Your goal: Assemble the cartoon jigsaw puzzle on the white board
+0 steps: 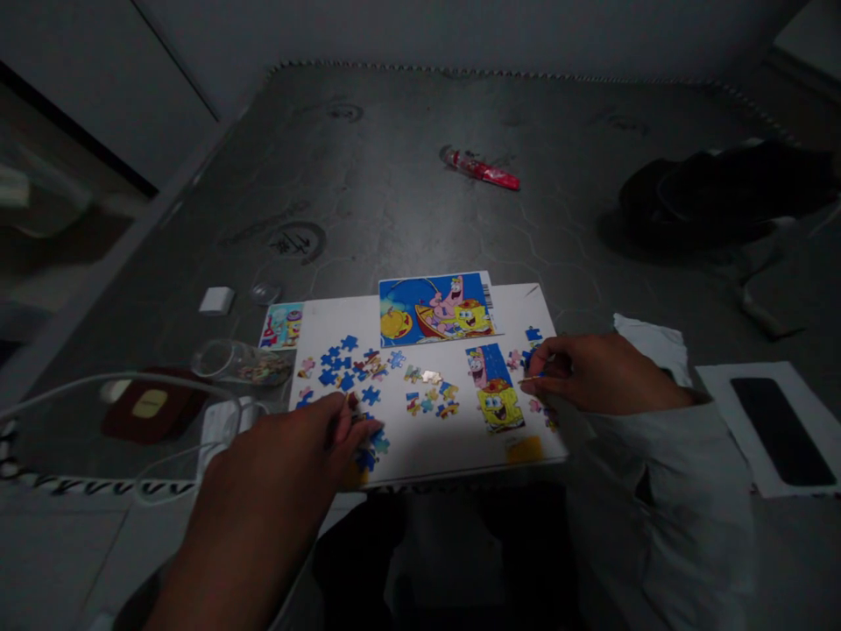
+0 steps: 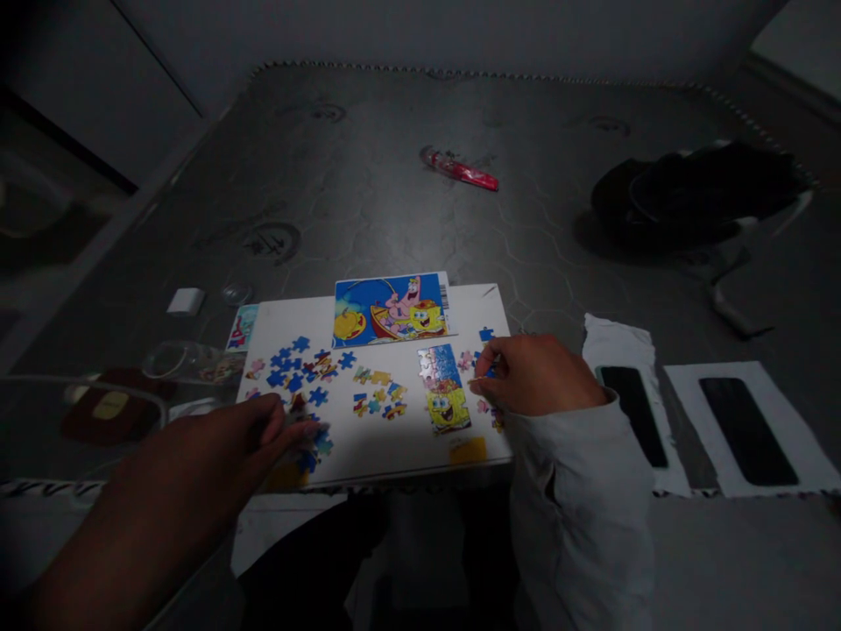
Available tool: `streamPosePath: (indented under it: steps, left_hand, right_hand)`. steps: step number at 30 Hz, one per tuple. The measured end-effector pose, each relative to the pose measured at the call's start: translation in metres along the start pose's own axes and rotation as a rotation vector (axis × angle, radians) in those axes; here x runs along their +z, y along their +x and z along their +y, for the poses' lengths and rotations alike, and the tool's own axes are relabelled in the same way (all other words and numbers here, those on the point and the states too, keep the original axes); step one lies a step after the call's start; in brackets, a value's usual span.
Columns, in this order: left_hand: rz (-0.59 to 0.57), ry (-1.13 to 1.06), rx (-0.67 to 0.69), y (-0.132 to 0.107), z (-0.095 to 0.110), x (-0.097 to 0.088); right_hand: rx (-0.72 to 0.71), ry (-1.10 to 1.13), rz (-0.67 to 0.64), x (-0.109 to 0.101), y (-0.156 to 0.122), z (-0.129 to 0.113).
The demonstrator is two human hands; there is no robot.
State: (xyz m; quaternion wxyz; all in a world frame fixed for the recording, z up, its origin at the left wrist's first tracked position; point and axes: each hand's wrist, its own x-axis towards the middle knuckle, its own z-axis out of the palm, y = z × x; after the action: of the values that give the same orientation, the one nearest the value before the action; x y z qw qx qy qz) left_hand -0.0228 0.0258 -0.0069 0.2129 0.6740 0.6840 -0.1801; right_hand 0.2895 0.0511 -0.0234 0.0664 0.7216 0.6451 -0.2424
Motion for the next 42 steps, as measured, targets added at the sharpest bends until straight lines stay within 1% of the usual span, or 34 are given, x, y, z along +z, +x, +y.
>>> streamPosePath:
  steps: [3,5,7,8,10,11,14,17,21,24,26,27,29,32,34,36,38,42]
  left_hand:
    - [-0.013,-0.01,-0.038,-0.001,0.003,-0.004]
    - [-0.012,-0.021,-0.027,-0.002,0.004,-0.006]
    - [0.001,-0.028,-0.019,-0.002,0.005,-0.006]
    - [0.007,-0.028,-0.021,-0.002,0.005,-0.006]
    - [0.015,-0.031,-0.02,-0.002,0.004,-0.005]
    - [0.02,-0.031,-0.021,-0.003,0.004,-0.004]
    - [0.025,-0.031,-0.021,-0.004,0.003,-0.004]
    - [0.016,-0.028,-0.027,-0.004,0.002,-0.005]
    - [0.02,-0.027,-0.024,-0.004,0.001,-0.005]
    - [0.025,-0.042,-0.014,-0.003,-0.001,-0.004]
    - [0.031,-0.057,-0.005,-0.003,-0.002,-0.003]
    - [0.036,-0.059,-0.004,-0.003,-0.002,-0.003]
    - [0.039,-0.054,-0.009,-0.004,-0.002,-0.003]
    - [0.031,-0.041,-0.021,-0.005,-0.001,-0.004]
    - [0.028,-0.026,-0.027,-0.005,0.0,-0.004]
    - [0.024,-0.013,-0.031,-0.005,0.0,-0.005]
    - [0.019,-0.006,-0.03,-0.005,0.001,-0.005]
    - [0.011,0.019,-0.032,-0.003,0.001,-0.003]
  right_hand:
    - [-0.002,-0.048,0.008,-0.002,-0.003,-0.001]
    - [0.014,-0.106,0.037,-0.002,-0.006,-0.009]
    - [-0.009,-0.13,0.01,-0.001,-0.01,-0.025]
    - [-0.048,-0.123,-0.022,0.0,-0.013,-0.036]
    - [-0.166,-0.109,-0.152,0.004,-0.018,-0.059]
    - [-0.207,-0.122,-0.19,0.006,-0.02,-0.071]
    - [-0.311,-0.171,-0.226,0.013,-0.021,-0.097]
    - [-0.333,-0.193,-0.266,0.02,-0.017,-0.108]
    - [-0.304,-0.2,-0.248,0.022,-0.013,-0.11]
    - [-0.246,-0.203,-0.231,0.019,-0.016,-0.105]
    - [-0.203,-0.204,-0.176,0.016,-0.02,-0.094]
    - [-0.207,-0.187,-0.167,0.014,-0.021,-0.086]
    - [-0.149,-0.175,-0.139,0.01,-0.023,-0.066]
    - [0.04,-0.166,-0.101,0.004,-0.024,-0.031]
    - [0.096,-0.146,-0.063,0.001,-0.023,-0.012]
    - [0.111,-0.121,-0.04,-0.002,-0.023,0.001]
    - [0.122,-0.096,-0.05,-0.003,-0.022,0.009]
    - [0.171,-0.055,-0.127,-0.004,-0.022,0.016]
